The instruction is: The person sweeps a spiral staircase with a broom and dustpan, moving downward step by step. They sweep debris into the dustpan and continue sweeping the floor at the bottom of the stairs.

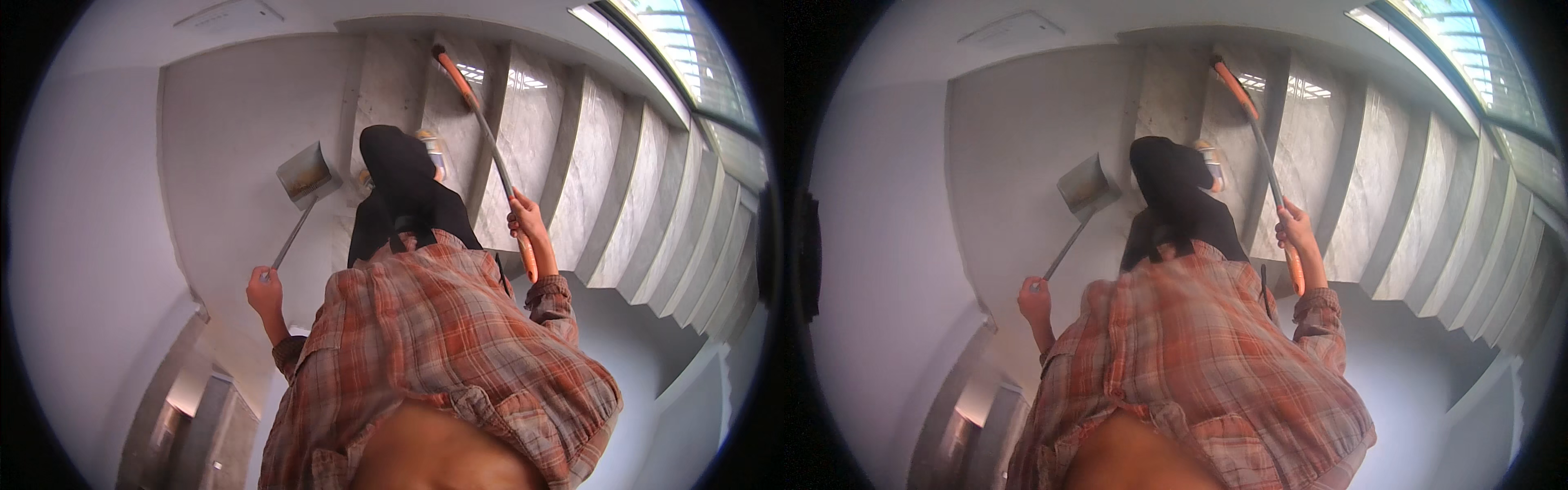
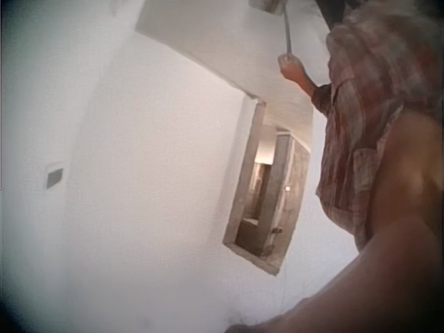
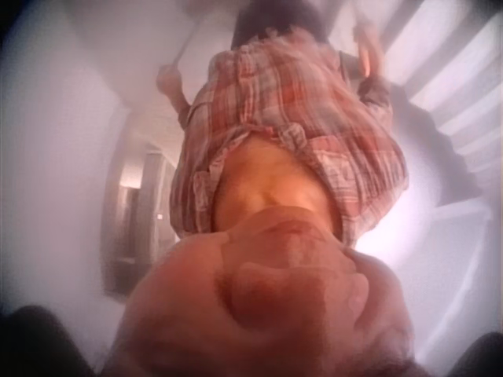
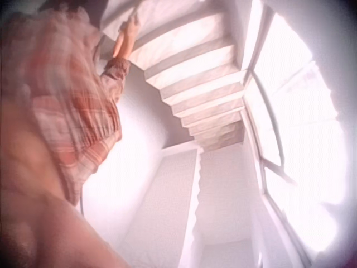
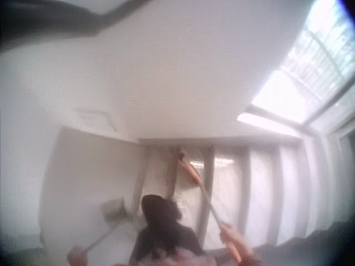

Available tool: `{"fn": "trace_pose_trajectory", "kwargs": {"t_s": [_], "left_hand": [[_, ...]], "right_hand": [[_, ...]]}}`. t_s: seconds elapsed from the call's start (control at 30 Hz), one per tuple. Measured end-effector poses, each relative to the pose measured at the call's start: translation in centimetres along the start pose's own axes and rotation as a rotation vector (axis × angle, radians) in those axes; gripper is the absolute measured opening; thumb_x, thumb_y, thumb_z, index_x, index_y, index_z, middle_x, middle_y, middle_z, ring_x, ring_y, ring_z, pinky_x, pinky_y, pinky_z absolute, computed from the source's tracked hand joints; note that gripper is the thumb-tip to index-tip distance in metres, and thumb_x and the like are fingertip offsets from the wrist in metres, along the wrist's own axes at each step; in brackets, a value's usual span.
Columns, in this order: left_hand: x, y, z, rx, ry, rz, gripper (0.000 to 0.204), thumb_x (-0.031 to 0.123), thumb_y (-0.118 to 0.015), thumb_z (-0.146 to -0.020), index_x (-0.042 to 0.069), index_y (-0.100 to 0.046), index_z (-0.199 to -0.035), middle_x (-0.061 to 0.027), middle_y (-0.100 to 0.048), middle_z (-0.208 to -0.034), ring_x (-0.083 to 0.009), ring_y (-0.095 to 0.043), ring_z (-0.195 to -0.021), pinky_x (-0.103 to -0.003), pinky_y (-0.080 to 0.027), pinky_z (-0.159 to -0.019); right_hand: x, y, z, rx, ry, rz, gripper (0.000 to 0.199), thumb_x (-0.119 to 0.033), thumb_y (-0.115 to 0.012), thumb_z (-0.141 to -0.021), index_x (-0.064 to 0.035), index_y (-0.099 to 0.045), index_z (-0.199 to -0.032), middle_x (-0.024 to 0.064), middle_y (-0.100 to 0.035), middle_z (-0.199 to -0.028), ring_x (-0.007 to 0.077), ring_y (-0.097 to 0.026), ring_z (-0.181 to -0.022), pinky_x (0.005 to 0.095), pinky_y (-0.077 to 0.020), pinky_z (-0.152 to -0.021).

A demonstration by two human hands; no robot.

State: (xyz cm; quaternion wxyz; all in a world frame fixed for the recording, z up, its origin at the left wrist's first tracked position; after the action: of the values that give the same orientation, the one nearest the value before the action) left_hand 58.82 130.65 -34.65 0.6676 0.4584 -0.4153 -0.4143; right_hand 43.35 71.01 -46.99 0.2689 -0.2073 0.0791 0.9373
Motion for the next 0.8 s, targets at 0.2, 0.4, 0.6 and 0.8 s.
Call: {"fn": "trace_pose_trajectory", "kwargs": {"t_s": [0.2, 0.4, 0.6, 0.8], "left_hand": [[-0.2, 1.4, -5.8, -0.061, -0.093, -0.118, 0.013, 0.023, -0.064, -0.072, 0.012, -0.061, -0.079, -0.0134, -0.063, -0.071, -0.0348, -0.06, -0.068, -0.042, -0.046, -0.058], [2.5, 3.1, -13.9, -0.103, -0.182, -0.219, 0.016, 0.024, -0.064, -0.072, 0.01, -0.062, -0.078, -0.0153, -0.062, -0.071, -0.0334, -0.06, -0.067, -0.041, -0.046, -0.059], [4.8, 3.2, -23.6, -0.185, -0.253, -0.267, 0.017, 0.026, -0.064, -0.071, 0.01, -0.062, -0.078, -0.0152, -0.062, -0.069, -0.0332, -0.059, -0.066, -0.042, -0.046, -0.059], [8.7, 2.3, -31.3, -0.207, -0.468, -0.32, 0.016, 0.025, -0.063, -0.072, 0.011, -0.062, -0.079, -0.0153, -0.062, -0.07, -0.0348, -0.059, -0.067, -0.043, -0.046, -0.06]], "right_hand": [[1.2, 0.1, -3.4, 0.179, 0.047, 0.208, 0.05, -0.032, -0.05, -0.09, -0.0211, -0.034, -0.136, -0.0001, -0.041, -0.053, 0.0119, -0.042, -0.041, 0.0284, -0.0381, -0.037], [13.0, -4.5, -0.5, 0.272, -0.087, 0.167, 0.051, -0.029, -0.05, -0.089, -0.0171, -0.033, -0.136, 0.0029, -0.045, -0.05, 0.0141, -0.043, -0.035, 0.0298, -0.0382, -0.034], [13.6, -11.0, 6.6, 0.169, -0.159, -0.487, 0.044, -0.023, -0.052, -0.088, -0.0233, -0.041, -0.13, -0.0012, -0.039, -0.054, 0.0079, -0.036, -0.036, 0.0249, -0.0337, -0.031], [12.7, -13.7, 9.1, 0.378, -0.202, -0.485, 0.046, -0.025, -0.048, -0.09, -0.0206, -0.035, -0.134, -0.0016, -0.038, -0.053, 0.0077, -0.038, -0.038, 0.0253, -0.0362, -0.033]]}}
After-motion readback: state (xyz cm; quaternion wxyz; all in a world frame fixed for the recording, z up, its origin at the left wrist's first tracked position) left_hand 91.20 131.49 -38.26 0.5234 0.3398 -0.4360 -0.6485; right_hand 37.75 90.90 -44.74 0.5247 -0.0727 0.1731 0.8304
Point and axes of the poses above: each hand's wrist, its own z-axis away from the middle knuckle, its own y-axis out of the back of the hand, x = y × z, the point moved 7 cm from there along -z, towards the middle knuckle
